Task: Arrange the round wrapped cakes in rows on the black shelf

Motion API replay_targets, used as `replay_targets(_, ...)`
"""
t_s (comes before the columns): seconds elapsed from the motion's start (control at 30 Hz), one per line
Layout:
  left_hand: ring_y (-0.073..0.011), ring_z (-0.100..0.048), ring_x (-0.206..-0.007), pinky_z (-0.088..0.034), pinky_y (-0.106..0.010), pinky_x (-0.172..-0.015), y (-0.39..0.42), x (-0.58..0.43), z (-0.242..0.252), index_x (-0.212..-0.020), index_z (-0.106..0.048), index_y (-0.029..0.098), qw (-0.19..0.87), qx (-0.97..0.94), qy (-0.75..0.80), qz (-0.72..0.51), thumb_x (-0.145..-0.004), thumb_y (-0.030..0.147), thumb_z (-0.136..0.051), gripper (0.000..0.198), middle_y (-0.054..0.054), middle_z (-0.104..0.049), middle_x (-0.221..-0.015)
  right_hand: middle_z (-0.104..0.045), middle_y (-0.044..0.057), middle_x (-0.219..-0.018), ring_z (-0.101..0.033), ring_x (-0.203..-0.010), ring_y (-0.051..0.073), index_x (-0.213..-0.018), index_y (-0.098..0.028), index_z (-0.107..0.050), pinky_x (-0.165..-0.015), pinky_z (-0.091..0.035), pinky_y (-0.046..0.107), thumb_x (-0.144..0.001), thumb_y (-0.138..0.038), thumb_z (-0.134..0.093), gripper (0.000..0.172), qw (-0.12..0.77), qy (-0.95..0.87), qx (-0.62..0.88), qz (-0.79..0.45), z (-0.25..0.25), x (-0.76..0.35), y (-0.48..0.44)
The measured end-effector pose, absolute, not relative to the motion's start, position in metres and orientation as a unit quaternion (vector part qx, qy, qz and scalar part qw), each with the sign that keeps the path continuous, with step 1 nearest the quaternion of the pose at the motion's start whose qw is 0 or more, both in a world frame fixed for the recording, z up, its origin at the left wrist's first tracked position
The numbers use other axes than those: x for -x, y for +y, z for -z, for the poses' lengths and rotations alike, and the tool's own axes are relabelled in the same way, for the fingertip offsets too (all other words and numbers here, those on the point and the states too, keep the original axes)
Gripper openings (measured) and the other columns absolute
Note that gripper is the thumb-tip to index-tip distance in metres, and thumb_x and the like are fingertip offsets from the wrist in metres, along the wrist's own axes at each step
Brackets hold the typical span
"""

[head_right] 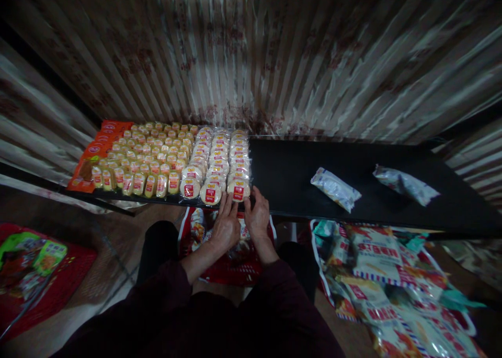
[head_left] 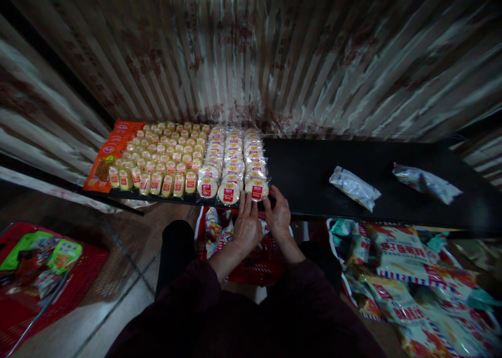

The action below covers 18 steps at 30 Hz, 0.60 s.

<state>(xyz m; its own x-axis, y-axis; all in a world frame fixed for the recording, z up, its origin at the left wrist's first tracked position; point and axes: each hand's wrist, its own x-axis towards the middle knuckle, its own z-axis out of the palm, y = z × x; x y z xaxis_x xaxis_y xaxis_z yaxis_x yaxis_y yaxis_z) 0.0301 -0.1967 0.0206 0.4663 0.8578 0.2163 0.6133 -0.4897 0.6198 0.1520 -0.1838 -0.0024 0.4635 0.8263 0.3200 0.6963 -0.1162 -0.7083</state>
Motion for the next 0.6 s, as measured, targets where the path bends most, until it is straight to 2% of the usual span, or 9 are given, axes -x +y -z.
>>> replay_targets(0.27,-0.0296,-0.002,-0.141,-0.024,-0.054,-0.113,-0.195,-0.0307,-0.017,-0.132,-0.039,0.002,0.223,-0.836,0.44,-0.242,-0.07,0.003,-0.043,0.062,-0.02,-0.022,-0.15,-0.063,0.013,-0.115,-0.054,-0.104,0.026,-0.123,-0.017,-0.053,-0.093,-0.041,0.045,-0.085,-0.042,-0.043,0.047,0.424,-0.526,0.733,-0.078,0.0054,-0.155,-0.1805)
replay_targets(0.43,-0.0293,-0.004,-0.142,-0.023,-0.052,-0.114,-0.1931,-0.0309,-0.0168,-0.129,-0.042,0.0,0.219,-0.839,0.433,-0.247,-0.07,0.003,-0.043,0.059,-0.022,-0.023,-0.15,-0.061,0.015,-0.118,-0.054,-0.104,0.027,-0.122,-0.014,-0.055,-0.093,-0.041,0.044,-0.086,-0.037,-0.041,0.045,0.41,-0.532,0.736,-0.081,0.0012,-0.1549,-0.1769)
replay_targets(0.6,-0.0285,-0.006,-0.142,-0.024,-0.05,-0.114,-0.1955,-0.0293,-0.0152,-0.129,-0.042,-0.001,0.223,-0.841,0.424,-0.251,-0.072,0.004,-0.043,0.058,-0.022,-0.025,-0.149,-0.062,0.014,-0.116,-0.054,-0.103,0.026,-0.121,-0.014,-0.055,-0.092,-0.041,0.044,-0.085,-0.039,-0.044,0.046,0.415,-0.53,0.735,-0.082,0.0014,-0.1551,-0.1779)
